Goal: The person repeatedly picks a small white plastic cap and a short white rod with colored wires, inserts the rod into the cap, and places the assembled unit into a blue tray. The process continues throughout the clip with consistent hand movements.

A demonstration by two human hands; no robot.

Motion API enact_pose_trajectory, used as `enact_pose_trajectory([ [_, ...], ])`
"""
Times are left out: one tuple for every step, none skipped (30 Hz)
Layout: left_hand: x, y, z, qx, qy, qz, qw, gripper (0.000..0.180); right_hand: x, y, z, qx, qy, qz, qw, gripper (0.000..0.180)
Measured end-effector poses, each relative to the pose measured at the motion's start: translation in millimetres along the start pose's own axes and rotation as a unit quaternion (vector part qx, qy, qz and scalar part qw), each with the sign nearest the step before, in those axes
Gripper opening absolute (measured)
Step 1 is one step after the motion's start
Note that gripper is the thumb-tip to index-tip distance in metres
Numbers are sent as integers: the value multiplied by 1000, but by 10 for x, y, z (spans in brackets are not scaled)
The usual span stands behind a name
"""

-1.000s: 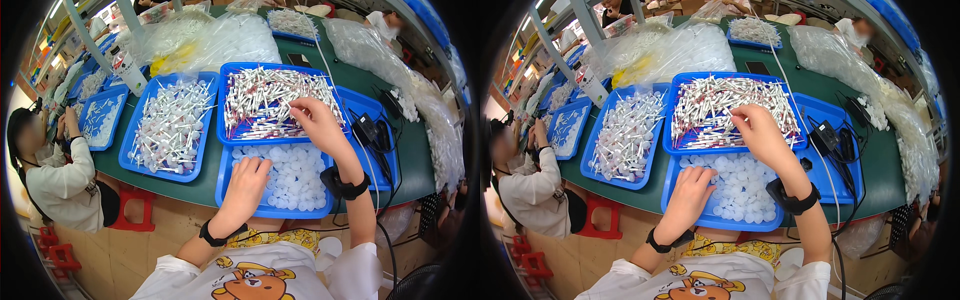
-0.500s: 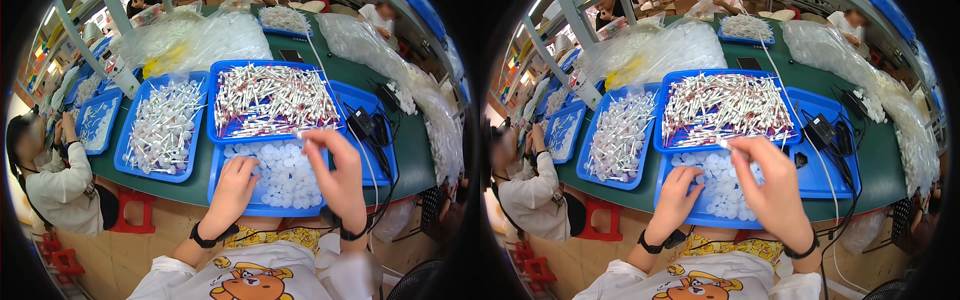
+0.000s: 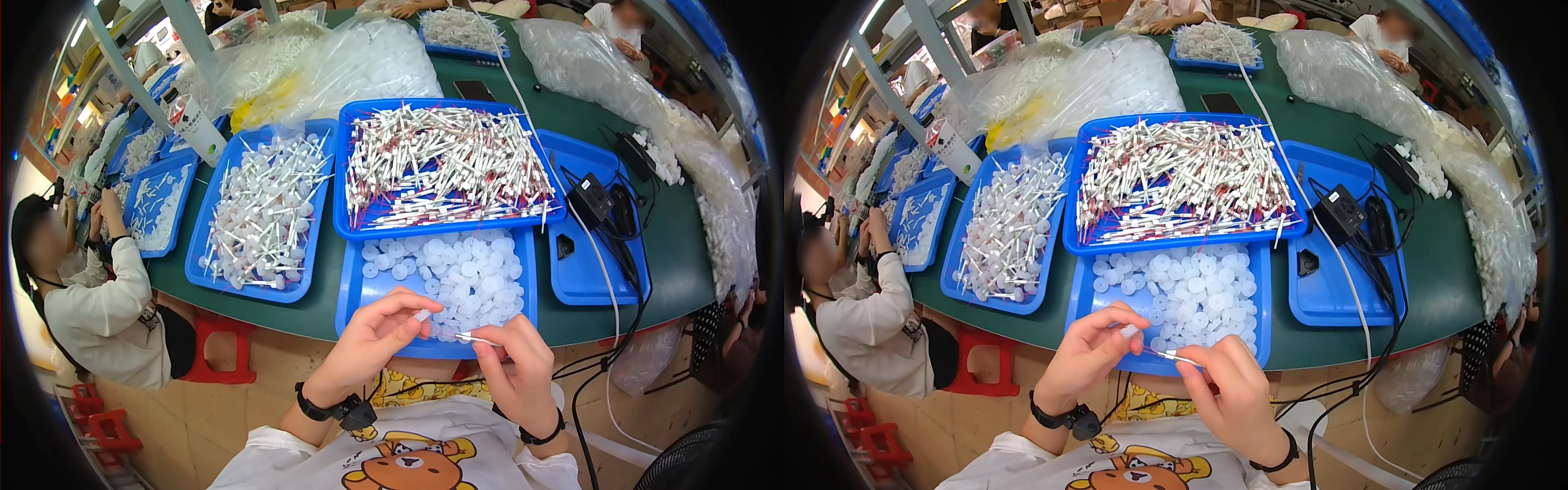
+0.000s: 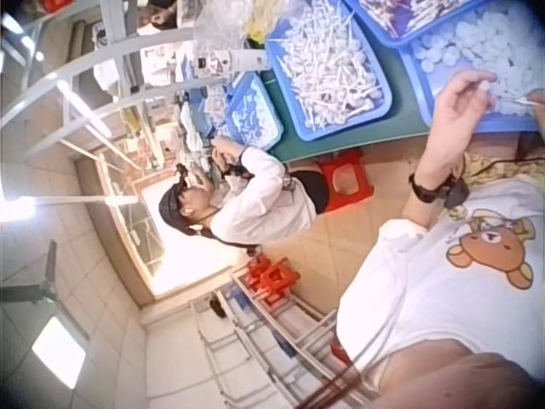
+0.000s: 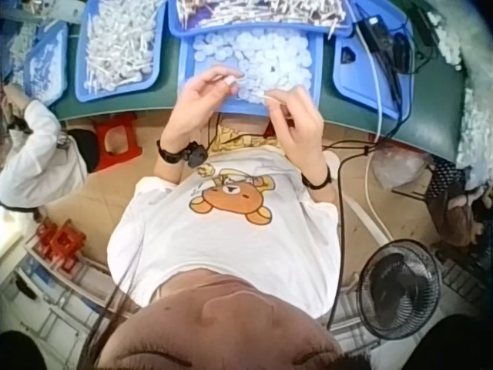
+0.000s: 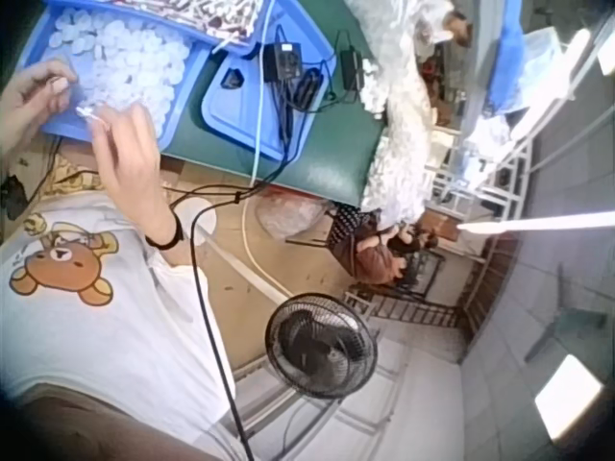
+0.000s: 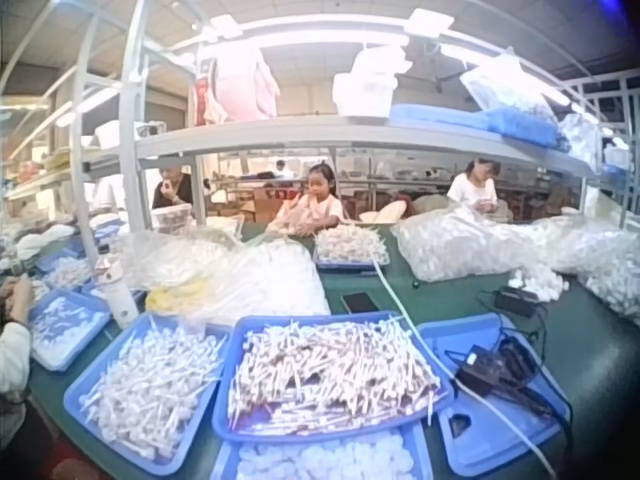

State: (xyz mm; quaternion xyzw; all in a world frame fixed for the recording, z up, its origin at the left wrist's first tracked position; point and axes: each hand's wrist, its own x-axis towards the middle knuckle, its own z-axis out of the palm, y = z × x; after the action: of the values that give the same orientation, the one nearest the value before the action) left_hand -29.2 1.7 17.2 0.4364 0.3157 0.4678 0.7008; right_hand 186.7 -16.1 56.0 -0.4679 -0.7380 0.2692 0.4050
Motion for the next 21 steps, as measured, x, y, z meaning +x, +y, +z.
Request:
enact_pose_trajectory([
  [-7,-23,-7,-56,-20,-4,998,29,-7,-2,10,5,13,-6,1000,19],
  [-14,-62,-20,-112,-39,-9,993,31,-9,2,16,6,23,-15,1000,19],
  [-21,-86,-24,-167,-58,-13,984,33,-9,8,21,6,33,-24,999,20],
  [-24,-99,-17,-180,-62,-10,982,33,-9,14,25,7,44,-33,998,21],
  [-26,-111,-7,-192,-66,-8,979,34,-8,19,24,8,42,-35,999,21],
  [-29,-120,-1,-204,-70,-5,976,35,-6,25,22,9,39,-36,999,22],
  [-30,-120,-1,-203,-70,-8,977,35,-4,29,19,11,37,-37,999,22],
  [-32,-119,-2,-202,-70,-11,977,36,-5,36,16,10,33,-39,999,23],
  [-34,-118,-2,-201,-70,-13,977,36,-7,47,12,10,29,-42,999,23],
  [-33,-121,-4,-197,-68,-11,978,36,-7,57,7,8,25,-45,999,24],
  [-31,-123,-4,-194,-65,-9,979,35,0,61,-11,-8,16,-57,998,24],
  [-29,-126,-6,-191,-63,-7,980,35,15,60,-39,-25,8,-70,997,25],
  [-27,-127,-7,-195,-61,-7,979,34,26,58,-66,-42,0,-81,996,26],
  [-25,-130,-9,-199,-59,-8,978,32,35,59,-86,-44,-5,-91,995,26],
  [-24,-134,-12,-203,-57,-9,977,31,45,59,-103,-47,-10,-100,994,27],
  [-22,-152,-24,-195,-60,-6,979,30,53,56,-117,-49,-15,-110,993,27],
  [-21,-180,-41,-187,-63,-4,980,29,59,51,-127,-60,-15,-115,991,27],
  [-20,-193,-49,-179,-65,-2,982,29,63,46,-137,-71,-15,-120,990,27],
  [-17,-186,-39,-153,-56,6,987,28,68,42,-144,-82,-16,-125,989,26],
  [-11,-169,-18,-126,-47,13,991,28,73,35,-153,-97,-14,-129,987,28],
  [-8,-156,-4,-100,-37,21,994,28,77,26,-163,-112,-11,-134,984,29],
])
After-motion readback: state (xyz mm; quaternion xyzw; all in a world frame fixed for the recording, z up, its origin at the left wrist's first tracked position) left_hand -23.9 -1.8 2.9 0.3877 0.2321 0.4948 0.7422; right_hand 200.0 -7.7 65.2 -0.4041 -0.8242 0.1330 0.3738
